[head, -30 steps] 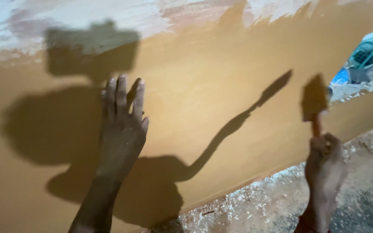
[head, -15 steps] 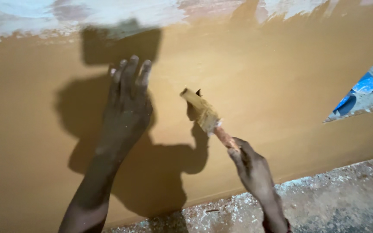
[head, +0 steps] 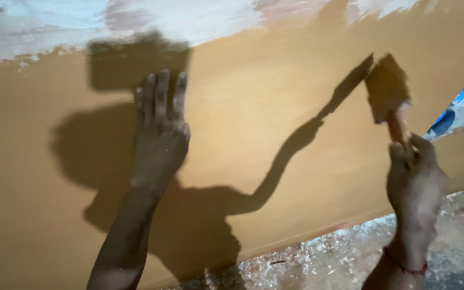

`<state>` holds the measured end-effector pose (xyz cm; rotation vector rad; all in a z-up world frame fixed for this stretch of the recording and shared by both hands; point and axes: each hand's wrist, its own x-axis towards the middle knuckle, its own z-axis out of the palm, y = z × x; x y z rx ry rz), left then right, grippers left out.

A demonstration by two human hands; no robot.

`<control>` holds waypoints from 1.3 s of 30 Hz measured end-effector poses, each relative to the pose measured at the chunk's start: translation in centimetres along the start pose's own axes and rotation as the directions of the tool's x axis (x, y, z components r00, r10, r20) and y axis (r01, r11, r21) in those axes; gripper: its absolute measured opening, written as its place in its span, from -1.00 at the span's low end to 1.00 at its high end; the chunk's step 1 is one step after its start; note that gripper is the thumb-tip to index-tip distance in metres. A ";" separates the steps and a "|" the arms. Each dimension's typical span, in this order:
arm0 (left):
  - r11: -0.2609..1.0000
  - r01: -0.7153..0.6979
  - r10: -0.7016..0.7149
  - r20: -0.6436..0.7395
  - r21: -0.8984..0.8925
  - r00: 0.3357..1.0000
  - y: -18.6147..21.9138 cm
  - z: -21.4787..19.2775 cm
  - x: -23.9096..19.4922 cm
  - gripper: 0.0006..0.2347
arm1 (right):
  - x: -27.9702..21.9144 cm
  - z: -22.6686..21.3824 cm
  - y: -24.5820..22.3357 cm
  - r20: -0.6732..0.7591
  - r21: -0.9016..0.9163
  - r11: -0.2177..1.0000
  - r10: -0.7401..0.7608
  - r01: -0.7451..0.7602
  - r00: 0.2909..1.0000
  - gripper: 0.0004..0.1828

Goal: The person paints a wall with a brush, applying a light brown coat over a white surface. The person holds the wall with the left hand while brushing with the right hand, working around an electrical outlet and a rectangular opening.

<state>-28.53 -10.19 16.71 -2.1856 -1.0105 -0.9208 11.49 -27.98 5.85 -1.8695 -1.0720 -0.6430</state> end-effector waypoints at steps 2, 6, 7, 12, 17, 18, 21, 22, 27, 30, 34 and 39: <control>0.997 -0.020 0.022 0.032 -0.073 0.999 -0.7 -1.1 0.0 -0.34 | 0.5 0.9 -3.9 0.039 -0.013 0.996 -0.090 0.090 0.995 -0.71; 0.993 -0.089 0.084 -0.064 -0.076 0.994 -2.7 -3.5 -0.7 -0.35 | -2.3 2.4 -13.5 0.144 0.142 0.941 -0.326 0.306 0.934 -0.72; 0.992 -0.099 0.092 -0.089 -0.082 0.992 -3.2 -4.0 -0.9 -0.35 | -3.2 2.1 -15.3 0.293 0.209 0.945 -0.306 0.251 0.906 -0.68; 0.991 -0.104 0.090 -0.152 -0.089 0.984 -5.5 -5.5 -1.9 -0.37 | -6.6 0.4 -19.3 0.365 0.651 0.744 -0.480 0.150 0.797 -0.64; 0.998 -0.022 0.018 -0.064 -0.056 0.998 -6.5 -4.9 -1.9 -0.39 | -4.1 1.3 -17.2 0.270 0.400 0.882 -0.373 0.249 0.888 -0.65; 0.999 -0.023 0.021 -0.054 -0.033 0.998 -6.6 -4.8 -1.9 -0.41 | -3.3 1.4 -16.1 0.270 0.319 0.939 -0.218 0.127 0.938 -0.66; 0.999 -0.028 0.029 -0.049 0.014 0.998 -7.0 -4.5 -2.2 -0.46 | -2.0 0.6 -11.6 0.089 0.150 0.988 -0.033 0.019 0.996 -0.68; 0.999 -0.031 0.032 -0.059 0.014 0.998 -6.8 -4.3 -2.3 -0.47 | -2.0 0.4 -10.2 0.057 0.089 0.994 0.053 -0.058 0.997 -0.67; 0.999 -0.027 0.026 -0.060 -0.027 0.998 -6.7 -4.1 -2.7 -0.46 | -1.0 0.6 -6.6 -0.116 -0.122 0.985 0.108 -0.122 0.987 -0.71; 0.999 -0.043 0.042 -0.076 -0.013 0.996 -6.8 -4.2 -2.5 -0.44 | -0.6 1.4 -8.7 -0.026 -0.112 0.987 0.115 -0.118 0.993 -0.70; 0.997 -0.078 0.076 -0.123 -0.010 0.989 -6.9 -4.6 -2.5 -0.45 | -3.8 1.9 -14.6 0.078 0.086 0.978 -0.195 0.188 0.978 -0.67; 0.988 -0.113 0.087 -0.226 -0.106 0.970 -7.2 -5.3 -2.3 -0.46 | -7.3 0.2 -19.0 0.337 0.601 0.797 -0.312 0.052 0.888 -0.59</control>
